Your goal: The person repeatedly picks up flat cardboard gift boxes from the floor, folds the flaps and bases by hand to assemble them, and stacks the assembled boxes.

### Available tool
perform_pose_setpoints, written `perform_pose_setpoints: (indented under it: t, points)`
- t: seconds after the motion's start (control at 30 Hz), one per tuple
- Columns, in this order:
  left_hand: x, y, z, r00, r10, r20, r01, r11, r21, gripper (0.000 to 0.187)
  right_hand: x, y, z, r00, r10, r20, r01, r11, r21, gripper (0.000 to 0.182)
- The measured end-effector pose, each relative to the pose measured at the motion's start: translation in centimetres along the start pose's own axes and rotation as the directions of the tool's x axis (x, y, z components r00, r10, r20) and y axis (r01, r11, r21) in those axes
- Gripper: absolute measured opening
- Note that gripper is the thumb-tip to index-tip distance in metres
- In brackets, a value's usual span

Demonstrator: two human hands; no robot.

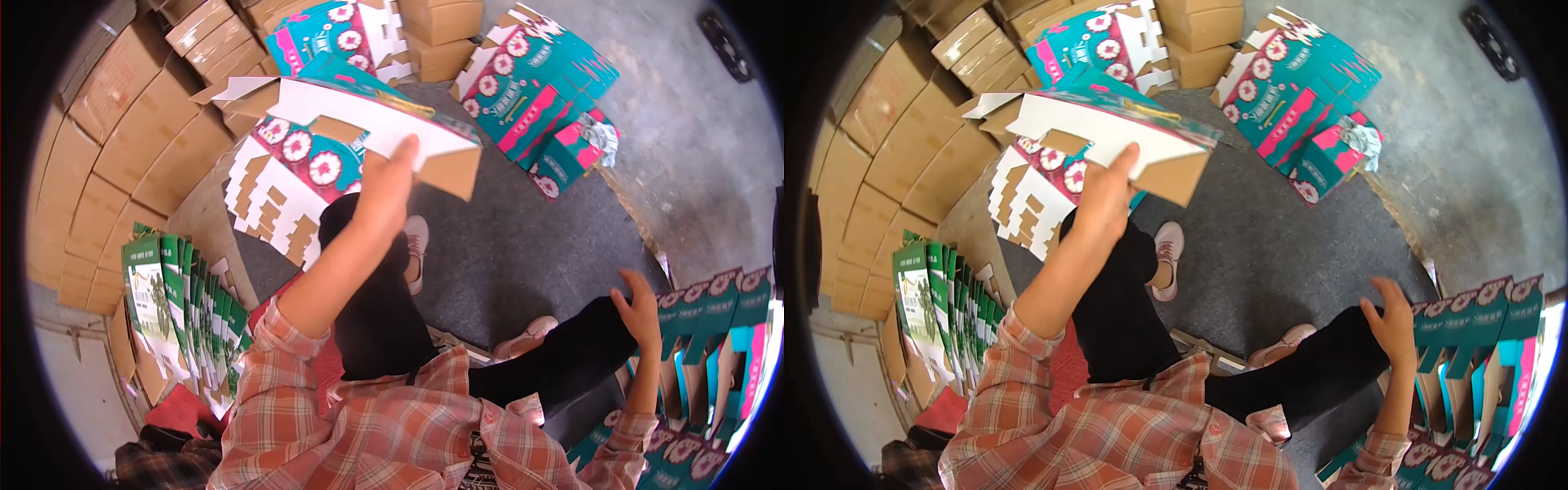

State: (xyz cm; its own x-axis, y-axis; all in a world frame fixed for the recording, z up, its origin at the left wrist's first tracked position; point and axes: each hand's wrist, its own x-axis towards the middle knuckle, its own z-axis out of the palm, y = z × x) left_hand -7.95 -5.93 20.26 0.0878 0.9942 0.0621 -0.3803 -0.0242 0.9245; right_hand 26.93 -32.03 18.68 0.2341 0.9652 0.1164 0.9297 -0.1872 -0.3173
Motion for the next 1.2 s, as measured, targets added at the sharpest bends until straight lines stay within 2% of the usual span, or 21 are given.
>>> perform_pose_setpoints:
  t: [0.03, 0.1, 0.13, 0.23, 0.27, 0.33, 0.43, 0.53, 0.57, 0.67, 0.7, 0.73, 0.77, 0.8, 0.83, 0.9, 0.97, 1.03, 1.07, 1.1, 1.2]
  points:
    - [-1.4, -0.5, 0.7, 0.999, 0.012, 0.051, -0.014, 1.000, 0.027, 0.038, 0.3, -1.3, -0.5, 0.991, -0.085, -0.099, 0.085, 0.996, -0.004, 0.037]
    - [-4.2, -0.8, 2.1, 0.986, -0.059, 0.158, 0.057, 0.998, 0.016, 0.038, 0.7, -6.8, -3.9, 0.944, -0.135, -0.300, 0.149, 0.988, 0.027, 0.036]
    - [-5.4, -0.9, 2.7, 0.975, -0.056, 0.214, 0.050, 0.998, 0.032, 0.036, 0.2, -9.6, -6.3, 0.923, -0.147, -0.355, 0.171, 0.984, 0.038, 0.042]
    - [-8.8, -1.1, 4.4, 0.950, -0.108, 0.294, 0.046, 0.977, 0.211, 0.031, -2.9, -14.1, -10.3, 0.724, -0.338, -0.602, 0.526, 0.834, 0.165, 0.046]
    - [-9.6, -1.3, 4.8, 0.930, -0.090, 0.356, 0.025, 0.983, 0.183, 0.031, -3.9, -15.2, -10.8, 0.655, -0.404, -0.639, 0.634, 0.753, 0.175, 0.046]
    - [-10.6, -2.1, 5.0, 0.904, -0.110, 0.413, 0.025, 0.978, 0.205, 0.031, -4.7, -16.6, -11.1, 0.574, -0.466, -0.673, 0.736, 0.654, 0.175, 0.046]
    - [-11.7, -3.2, 5.3, 0.874, -0.096, 0.477, 0.010, 0.984, 0.180, 0.031, -4.5, -17.5, -10.9, 0.528, -0.478, -0.702, 0.780, 0.600, 0.179, 0.047]
    - [-12.3, -5.5, 5.0, 0.915, -0.126, 0.382, 0.054, 0.980, 0.194, 0.029, -4.7, -17.6, -11.0, 0.496, -0.484, -0.721, 0.802, 0.573, 0.167, 0.049]
    - [-12.6, -6.3, 4.7, 0.931, -0.020, 0.364, -0.093, 0.952, 0.291, 0.031, -4.7, -17.7, -11.3, 0.480, -0.480, -0.734, 0.808, 0.568, 0.157, 0.049]
    - [-14.4, -4.5, 5.6, 0.926, -0.118, 0.360, 0.051, 0.980, 0.191, 0.024, -4.9, -17.7, -12.0, 0.442, -0.479, -0.758, 0.830, 0.539, 0.144, 0.050]
    - [-14.7, -4.7, 5.5, 0.923, -0.065, 0.379, -0.011, 0.981, 0.195, 0.023, -5.0, -17.7, -12.2, 0.429, -0.475, -0.768, 0.840, 0.523, 0.146, 0.050]
    - [-14.9, -4.1, 5.0, 0.877, -0.193, 0.441, 0.043, 0.944, 0.326, 0.035, -5.2, -17.6, -12.4, 0.416, -0.470, -0.779, 0.849, 0.507, 0.147, 0.051]
    - [-15.1, -4.0, 5.4, 0.884, -0.203, 0.422, 0.067, 0.946, 0.316, 0.034, -5.5, -17.4, -12.6, 0.406, -0.469, -0.784, 0.857, 0.493, 0.149, 0.051]
    - [-15.5, -3.2, 6.0, 0.862, -0.288, 0.418, 0.197, 0.949, 0.248, 0.034, -5.4, -17.6, -12.6, 0.401, -0.468, -0.788, 0.859, 0.490, 0.147, 0.051]
    - [-15.6, -1.5, 7.3, 0.747, -0.347, 0.568, 0.329, 0.934, 0.137, 0.034, -5.2, -17.6, -12.6, 0.440, -0.463, -0.769, 0.834, 0.528, 0.160, 0.052]
    - [-16.4, -2.9, 7.1, 0.821, -0.314, 0.476, 0.258, 0.949, 0.180, 0.027, -4.6, -17.2, -12.2, 0.446, -0.448, -0.775, 0.827, 0.538, 0.165, 0.053]
    - [-16.4, -4.5, 5.9, 0.802, -0.343, 0.490, 0.260, 0.938, 0.230, 0.035, -4.4, -17.0, -11.9, 0.452, -0.435, -0.778, 0.815, 0.556, 0.162, 0.053]
    - [-16.4, -5.9, 4.9, 0.736, -0.500, 0.456, 0.392, 0.864, 0.315, 0.034, -4.5, -16.5, -10.7, 0.467, -0.432, -0.771, 0.801, 0.576, 0.163, 0.054]
    - [-16.0, -6.6, 4.5, 0.683, -0.528, 0.504, 0.438, 0.849, 0.295, 0.034, -4.4, -16.6, -10.7, 0.471, -0.439, -0.765, 0.798, 0.581, 0.158, 0.055]
    - [-15.5, -7.0, 4.3, 0.692, -0.523, 0.497, 0.435, 0.852, 0.292, 0.034, -4.2, -16.5, -10.7, 0.475, -0.434, -0.766, 0.794, 0.587, 0.160, 0.055]
    - [-15.0, -8.8, 3.9, 0.592, -0.598, 0.540, 0.523, 0.795, 0.307, 0.036, -4.4, -16.6, -10.7, 0.484, -0.436, -0.759, 0.790, 0.592, 0.164, 0.056]
